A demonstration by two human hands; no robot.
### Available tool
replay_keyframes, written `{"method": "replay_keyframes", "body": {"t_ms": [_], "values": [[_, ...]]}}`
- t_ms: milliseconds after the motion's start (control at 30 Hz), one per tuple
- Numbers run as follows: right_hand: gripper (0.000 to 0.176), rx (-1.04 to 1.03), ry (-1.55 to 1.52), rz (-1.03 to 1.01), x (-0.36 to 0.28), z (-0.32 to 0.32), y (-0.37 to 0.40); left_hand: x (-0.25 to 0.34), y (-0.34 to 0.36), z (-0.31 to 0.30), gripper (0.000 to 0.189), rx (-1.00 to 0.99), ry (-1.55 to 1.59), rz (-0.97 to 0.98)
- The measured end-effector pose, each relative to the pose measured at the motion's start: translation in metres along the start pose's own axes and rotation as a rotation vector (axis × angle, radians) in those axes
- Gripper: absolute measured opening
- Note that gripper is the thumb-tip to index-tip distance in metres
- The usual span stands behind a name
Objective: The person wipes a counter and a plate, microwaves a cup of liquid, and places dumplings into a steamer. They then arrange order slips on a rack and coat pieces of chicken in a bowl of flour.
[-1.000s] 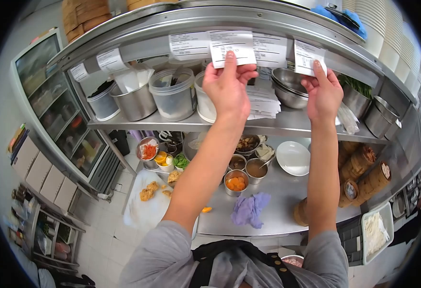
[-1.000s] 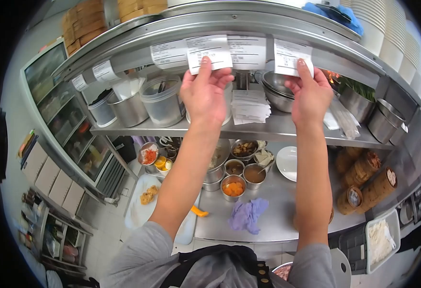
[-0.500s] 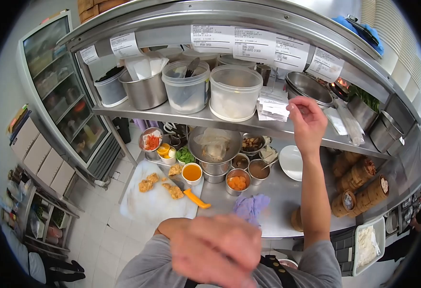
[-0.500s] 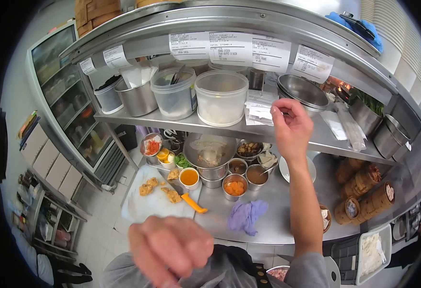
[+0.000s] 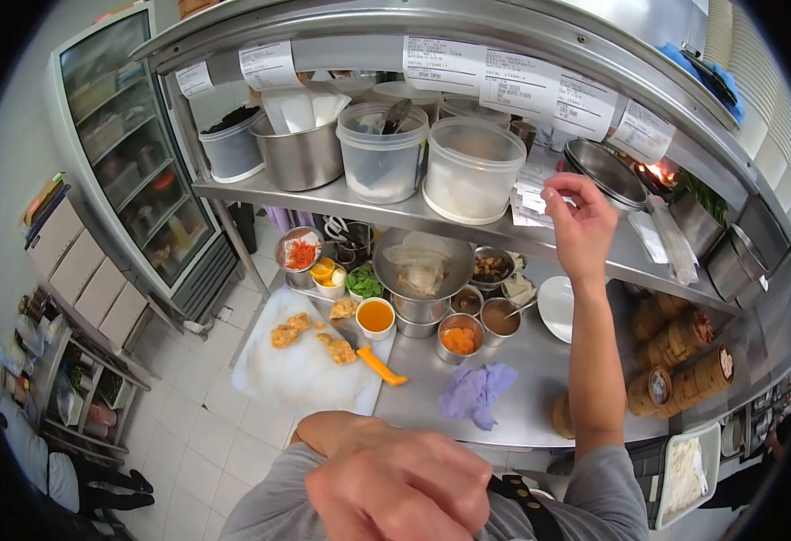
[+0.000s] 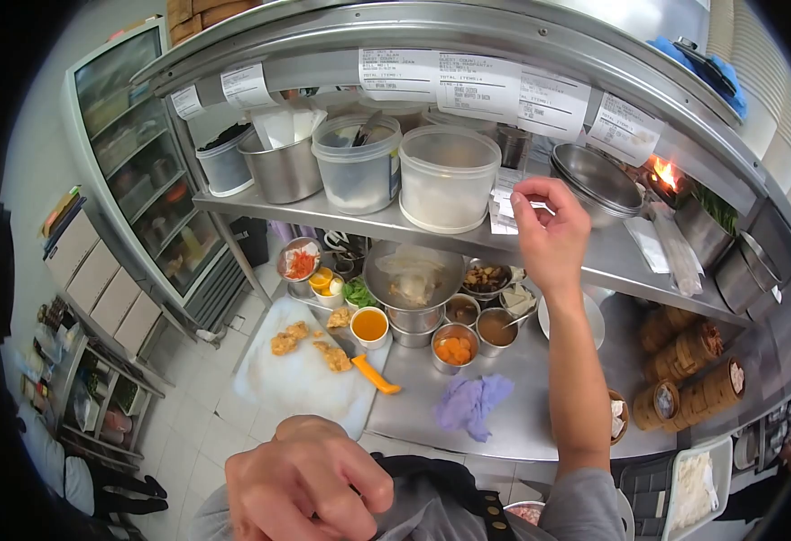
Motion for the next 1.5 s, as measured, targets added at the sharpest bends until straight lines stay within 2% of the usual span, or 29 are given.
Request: {"method": "replay_keyframes", "body": {"t_ms": [133, 233, 300, 333, 400, 433, 467, 500, 533, 567, 600, 667, 733, 767, 800, 967, 1033, 1100, 1133, 1167, 1200, 1233, 1267, 1300, 1333, 1367, 1400, 1467, 1500], "values": [[0.008, -0.006, 0.004, 0.015, 0.002, 0.002, 0.002, -0.003, 0.011, -0.004, 0.006, 0.120, 0.011, 0.139], [0.008, -0.002, 0.001, 0.009, 0.000, 0.003, 0.001, -0.009, 0.008, -0.009, 0.007, -0.006, 0.049, 0.020], [0.008, 0.003, -0.007, 0.007, -0.001, 0.004, 0.002, -0.010, 0.011, -0.009, 0.010, -0.089, 0.047, 0.160], [0.011, -0.004, 0.012, -0.010, -0.002, 0.005, 0.003, -0.009, 0.010, -0.009, 0.010, -0.089, 0.047, 0.157], [0.014, -0.002, 0.032, -0.027, -0.008, 0.011, 0.004, -0.007, 0.006, -0.015, 0.008, -0.031, -0.108, 0.060], [0.021, -0.011, 0.021, -0.006, -0.012, 0.016, 0.004, -0.004, 0.012, -0.023, 0.008, 0.072, -0.441, 0.024], [0.028, -0.022, 0.009, 0.018, -0.018, 0.023, 0.004, 0.003, 0.023, -0.034, 0.018, 0.178, -0.776, -0.015], [0.028, -0.021, 0.007, 0.027, -0.027, 0.030, 0.004, 0.009, 0.027, -0.056, 0.014, 0.321, -0.943, -0.026], [0.037, -0.040, 0.128, -0.103, -0.045, 0.041, -0.006, 0.012, 0.026, -0.088, 0.010, 0.458, -1.111, -0.019], [0.046, -0.058, 0.250, -0.222, -0.056, 0.048, -0.010, 0.013, 0.025, -0.123, 0.007, 0.468, -1.004, 0.023], [0.046, -0.059, 0.246, -0.222, -0.053, 0.051, -0.018, 0.019, 0.029, -0.156, 0.005, 0.516, -1.033, -0.028], [0.055, -0.141, 0.611, -0.257, -0.045, 0.064, -0.035, 0.042, 0.039, -0.198, 0.013, 0.611, -1.042, -0.155], [0.056, -0.057, 0.589, -0.321, -0.057, 0.069, -0.029, 0.065, 0.054, -0.223, 0.025, 0.728, -1.013, -0.298], [0.057, 0.013, 0.565, -0.393, -0.066, 0.070, -0.029, 0.073, 0.056, -0.226, 0.022, 0.711, -0.974, -0.295], [0.055, -0.019, 0.679, -0.417, -0.058, 0.073, -0.034, 0.077, 0.058, -0.233, 0.018, 0.718, -0.988, -0.313], [0.054, -0.018, 0.793, -0.308, -0.060, 0.085, -0.040, 0.108, 0.084, -0.285, 0.011, 0.757, -1.021, -0.379], [0.053, 0.080, 0.558, -0.305, -0.076, 0.079, -0.035, 0.111, 0.090, -0.304, 0.014, 0.736, -0.881, -0.442], [0.055, 0.129, 0.299, -0.402, -0.110, 0.072, -0.003, 0.120, 0.089, -0.328, 0.018, 0.722, -0.817, -0.428], [0.051, 0.155, 0.241, -0.457, -0.130, 0.068, 0.026, 0.123, 0.085, -0.337, 0.022, 0.705, -0.780, -0.413], [0.037, 0.263, 0.098, -0.482, -0.157, 0.076, 0.063, 0.124, 0.077, -0.344, 0.025, 0.794, -0.832, -0.387], [0.037, 0.240, 0.073, -0.480, -0.183, 0.087, 0.068, 0.125, 0.067, -0.350, 0.029, 0.894, -0.897, -0.356], [0.024, -0.329, -0.531, -0.492, -0.212, 0.120, 0.066, 0.123, 0.063, -0.359, 0.036, 0.892, -0.871, -0.347], [0.020, -0.904, -1.143, -0.451, -0.242, 0.144, 0.082, 0.120, 0.061, -0.371, 0.036, 0.884, -0.874, -0.333], [0.020, -0.936, -1.214, -0.435, -0.255, 0.151, 0.086, 0.115, 0.053, -0.371, 0.036, 0.903, -0.845, -0.336], [0.009, -1.100, -1.283, -0.376, -0.268, 0.160, 0.097, 0.112, 0.049, -0.375, 0.038, 0.927, -0.812, -0.294], [0.019, -1.252, -1.313, -0.320, -0.279, 0.166, 0.109, 0.107, 0.046, -0.384, 0.041, 0.949, -0.784, -0.237], [0.019, -1.264, -1.314, -0.313, -0.288, 0.170, 0.114, 0.106, 0.040, -0.387, 0.043, 0.990, -0.801, -0.212], [0.025, -0.711, -0.550, -0.390, -0.290, 0.174, 0.108, 0.104, 0.030, -0.408, 0.045, 1.028, -0.780, -0.142], [0.025, -0.718, -0.541, -0.383, -0.300, 0.169, 0.116, 0.107, 0.026, -0.420, 0.046, 1.064, -0.776, -0.072]]}}
Point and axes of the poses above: each hand's wrist, its own y-axis away from the middle knuckle, its own z-axis out of the palm, x = y × z, the point moved 6 cm from there along -y, towards the middle knuckle, and after that the axes turned 8 degrees about -y, right-handed, at the moved point
